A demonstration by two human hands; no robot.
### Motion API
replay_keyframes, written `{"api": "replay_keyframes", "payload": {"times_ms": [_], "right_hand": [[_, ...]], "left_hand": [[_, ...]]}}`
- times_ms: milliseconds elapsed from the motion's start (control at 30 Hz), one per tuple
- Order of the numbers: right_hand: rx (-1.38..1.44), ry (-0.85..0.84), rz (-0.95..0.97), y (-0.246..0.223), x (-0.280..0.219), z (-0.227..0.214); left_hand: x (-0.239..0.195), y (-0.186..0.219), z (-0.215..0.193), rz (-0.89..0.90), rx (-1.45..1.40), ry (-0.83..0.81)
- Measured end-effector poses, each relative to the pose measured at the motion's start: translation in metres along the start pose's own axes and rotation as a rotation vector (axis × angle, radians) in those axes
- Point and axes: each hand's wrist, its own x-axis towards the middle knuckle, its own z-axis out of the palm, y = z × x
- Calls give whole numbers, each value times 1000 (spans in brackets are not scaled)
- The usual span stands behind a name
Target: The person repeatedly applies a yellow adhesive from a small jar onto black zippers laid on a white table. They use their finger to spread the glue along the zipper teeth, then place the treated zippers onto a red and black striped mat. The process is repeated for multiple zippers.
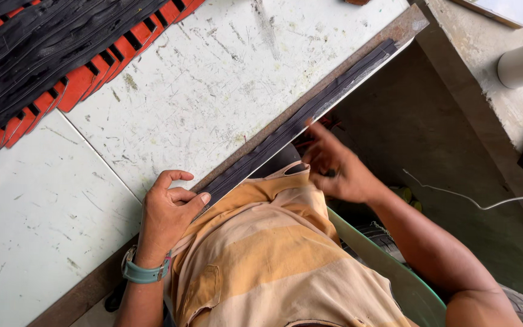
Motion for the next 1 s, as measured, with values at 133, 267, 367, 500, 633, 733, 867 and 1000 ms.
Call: {"api": "replay_keyframes", "payload": {"times_ms": [133,267,367,500,633,733,867,1000], "right_hand": [[-478,51,180,-5,4,10],[-534,-15,18,-19,0,19],[-483,82,52,-28,1,27],[-706,-99,-121,-26,-1,44],[-610,37,-40,-13,-1,49],[-666,48,-92,1,2,57],[-934,-26,-392,16,3,86],[-1031,-98,-310,16,-1,92]], "left_hand": [[1,-2,0,-9,-24,-15],[1,-2,0,21,18,-10],[-1,-1,-2,9,8,-33],[-1,3,-1,7,35,-27],[-2,6,-2,17,79,-2],[-1,7,-4,17,90,-34],[-2,4,-3,32,85,-7],[0,2,-3,60,49,57]]}}
